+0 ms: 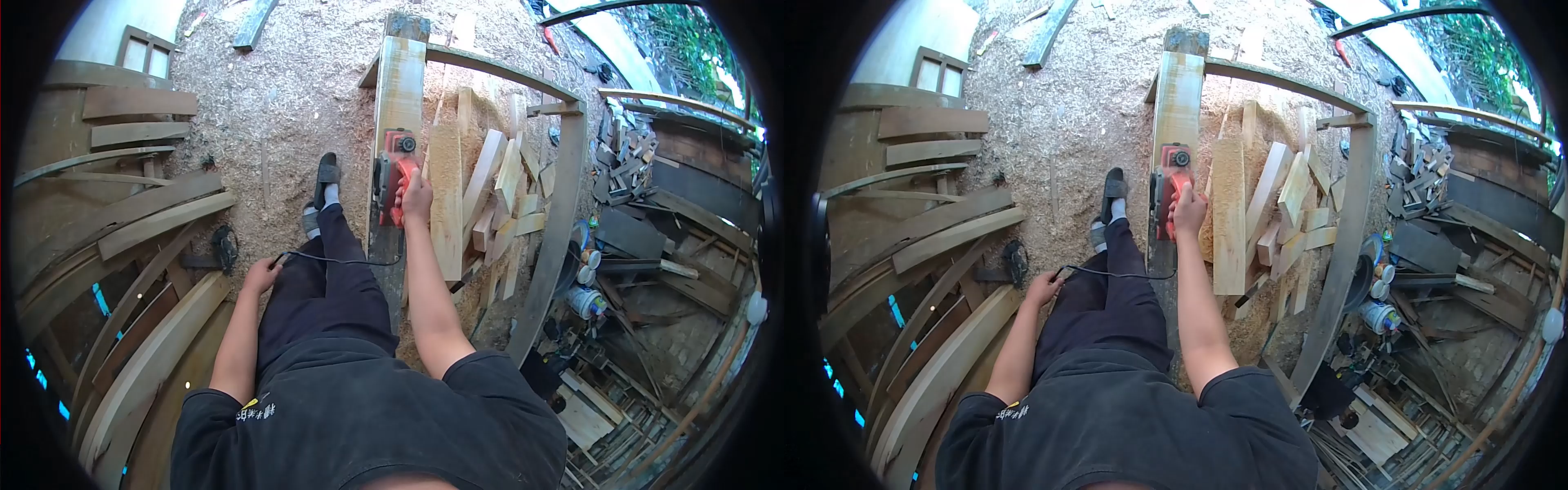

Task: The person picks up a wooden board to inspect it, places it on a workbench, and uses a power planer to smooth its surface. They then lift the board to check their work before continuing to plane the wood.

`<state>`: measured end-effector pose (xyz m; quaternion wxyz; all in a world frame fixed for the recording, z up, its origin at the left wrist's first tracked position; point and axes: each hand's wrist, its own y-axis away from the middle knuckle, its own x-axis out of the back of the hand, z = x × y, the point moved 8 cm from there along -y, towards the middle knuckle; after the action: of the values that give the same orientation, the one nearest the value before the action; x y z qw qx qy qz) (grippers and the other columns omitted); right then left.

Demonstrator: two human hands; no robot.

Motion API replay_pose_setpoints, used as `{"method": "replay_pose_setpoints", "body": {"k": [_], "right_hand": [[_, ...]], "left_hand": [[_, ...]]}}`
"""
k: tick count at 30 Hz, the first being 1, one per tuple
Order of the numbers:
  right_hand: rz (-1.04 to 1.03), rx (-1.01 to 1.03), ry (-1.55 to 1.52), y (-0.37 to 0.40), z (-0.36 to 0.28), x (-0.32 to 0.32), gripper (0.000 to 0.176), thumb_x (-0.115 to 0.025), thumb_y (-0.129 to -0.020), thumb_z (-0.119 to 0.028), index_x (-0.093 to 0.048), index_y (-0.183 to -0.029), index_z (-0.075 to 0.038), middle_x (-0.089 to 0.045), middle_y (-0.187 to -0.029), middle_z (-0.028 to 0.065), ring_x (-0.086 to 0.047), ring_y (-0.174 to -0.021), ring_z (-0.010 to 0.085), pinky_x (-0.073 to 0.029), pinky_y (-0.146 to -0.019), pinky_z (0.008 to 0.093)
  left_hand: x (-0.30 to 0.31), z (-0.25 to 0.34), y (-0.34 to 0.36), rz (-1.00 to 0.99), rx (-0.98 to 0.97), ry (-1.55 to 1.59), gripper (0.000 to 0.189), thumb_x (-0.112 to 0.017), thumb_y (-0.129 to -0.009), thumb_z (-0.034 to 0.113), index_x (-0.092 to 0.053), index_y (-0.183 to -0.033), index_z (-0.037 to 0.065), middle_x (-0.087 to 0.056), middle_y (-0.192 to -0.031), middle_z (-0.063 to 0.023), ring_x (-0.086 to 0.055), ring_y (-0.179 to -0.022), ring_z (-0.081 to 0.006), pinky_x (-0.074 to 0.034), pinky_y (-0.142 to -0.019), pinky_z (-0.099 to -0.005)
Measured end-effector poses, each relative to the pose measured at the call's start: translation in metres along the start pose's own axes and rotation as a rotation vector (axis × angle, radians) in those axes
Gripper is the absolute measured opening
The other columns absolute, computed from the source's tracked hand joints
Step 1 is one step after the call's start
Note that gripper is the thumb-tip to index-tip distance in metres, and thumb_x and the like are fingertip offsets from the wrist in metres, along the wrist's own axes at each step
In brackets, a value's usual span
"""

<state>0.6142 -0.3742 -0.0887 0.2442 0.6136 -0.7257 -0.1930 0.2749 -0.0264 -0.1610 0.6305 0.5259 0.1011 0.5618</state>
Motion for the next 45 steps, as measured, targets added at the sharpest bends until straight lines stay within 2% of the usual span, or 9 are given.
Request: {"method": "replay_pose_setpoints", "body": {"k": [7, 12, 16, 23, 29, 31, 37, 39, 45], "right_hand": [[0.047, 0.05, -0.165, 0.016, -0.017, 0.04, 0.051, -0.049, -0.105, -0.046, -0.065, -0.091, 0.001, -0.054, -0.057, 0.0035, -0.049, -0.041, 0.0116, -0.039, -0.036, 0.0259], [0.148, -0.122, -0.255, 0.063, 0.002, 0.107, 0.052, -0.045, -0.105, -0.053, -0.063, -0.095, -0.005, -0.05, -0.059, 0.0005, -0.047, -0.043, 0.0123, -0.038, -0.039, 0.0268], [0.299, -0.286, -0.477, 0.088, 0.052, 0.158, 0.047, -0.046, -0.103, -0.052, -0.058, -0.097, -0.007, -0.048, -0.064, -0.0003, -0.048, -0.046, 0.013, -0.042, -0.04, 0.0283], [0.485, -0.415, -0.586, 0.1, 0.119, 0.198, 0.046, -0.044, -0.103, -0.055, -0.05, -0.096, -0.01, -0.048, -0.068, 0.0011, -0.051, -0.056, 0.0147, -0.048, -0.05, 0.0318], [0.481, -0.4, -0.69, 0.096, 0.161, 0.219, 0.049, -0.045, -0.105, -0.056, -0.048, -0.106, -0.007, -0.052, -0.075, 0.0034, -0.056, -0.064, 0.0203, -0.052, -0.059, 0.0376], [0.426, -0.44, -0.652, 0.091, 0.173, 0.23, 0.052, -0.043, -0.107, -0.055, -0.05, -0.12, -0.006, -0.055, -0.087, 0.006, -0.06, -0.075, 0.0222, -0.056, -0.068, 0.0413], [0.272, -0.472, -0.576, 0.089, 0.199, 0.253, 0.061, -0.045, -0.107, -0.053, -0.04, -0.15, -0.009, -0.059, -0.12, 0.0117, -0.064, -0.1, 0.03, -0.057, -0.09, 0.0526], [0.326, -0.478, -0.507, 0.095, 0.184, 0.251, 0.061, -0.048, -0.107, -0.051, -0.042, -0.149, -0.008, -0.06, -0.125, 0.013, -0.065, -0.106, 0.031, -0.057, -0.091, 0.0515], [0.463, -0.379, -0.033, 0.09, 0.163, 0.262, 0.047, -0.058, -0.103, -0.026, -0.05, -0.136, 0.005, -0.061, -0.132, 0.0223, -0.066, -0.116, 0.035, -0.056, -0.095, 0.0461]], "left_hand": [[0.011, 0.033, 0.005, -0.111, 0.012, 0.047, 0.034, -0.068, -0.089, 0.029, -0.069, -0.111, 0.002, -0.072, -0.09, -0.0139, -0.071, -0.081, -0.0251, -0.055, -0.075, -0.0399], [-0.012, 0.063, -0.02, -0.105, -0.234, 0.145, 0.038, -0.059, -0.083, 0.015, -0.07, -0.117, 0.004, -0.073, -0.106, -0.0179, -0.071, -0.095, -0.0321, -0.055, -0.086, -0.0403], [-0.023, 0.099, -0.034, -0.186, -0.197, 0.076, 0.039, -0.058, -0.082, 0.014, -0.07, -0.117, 0.003, -0.072, -0.111, -0.0194, -0.069, -0.101, -0.0352, -0.054, -0.09, -0.0417], [-0.042, 0.166, -0.065, -0.117, -0.337, -0.074, 0.03, -0.062, -0.092, 0.019, -0.07, -0.117, 0.004, -0.071, -0.11, -0.0188, -0.069, -0.102, -0.0336, -0.054, -0.089, -0.0412], [-0.055, 0.229, -0.075, -0.111, -0.421, 0.014, 0.031, -0.063, -0.096, 0.022, -0.067, -0.122, 0.004, -0.069, -0.114, -0.0185, -0.068, -0.105, -0.0318, -0.054, -0.09, -0.0409], [-0.061, 0.244, -0.079, -0.102, -0.455, 0.054, 0.033, -0.064, -0.096, 0.023, -0.066, -0.124, 0.004, -0.069, -0.116, -0.0187, -0.068, -0.107, -0.0315, -0.054, -0.091, -0.0407], [-0.06, 0.317, -0.077, 0.197, -0.601, -0.159, 0.064, -0.061, -0.093, 0.016, -0.043, -0.154, 0.017, -0.065, -0.114, -0.018, -0.066, -0.102, -0.037, -0.056, -0.087, -0.0458], [-0.062, 0.342, -0.085, 0.269, -0.556, -0.332, 0.079, -0.059, -0.09, 0.011, -0.03, -0.162, 0.026, -0.064, -0.108, -0.0169, -0.067, -0.099, -0.0368, -0.056, -0.083, -0.0478], [-0.061, 0.375, -0.111, 0.28, -0.393, -0.547, 0.083, -0.056, -0.09, 0.011, -0.028, -0.162, 0.04, -0.064, -0.106, -0.0157, -0.069, -0.093, -0.0344, -0.057, -0.078, -0.0477]]}}
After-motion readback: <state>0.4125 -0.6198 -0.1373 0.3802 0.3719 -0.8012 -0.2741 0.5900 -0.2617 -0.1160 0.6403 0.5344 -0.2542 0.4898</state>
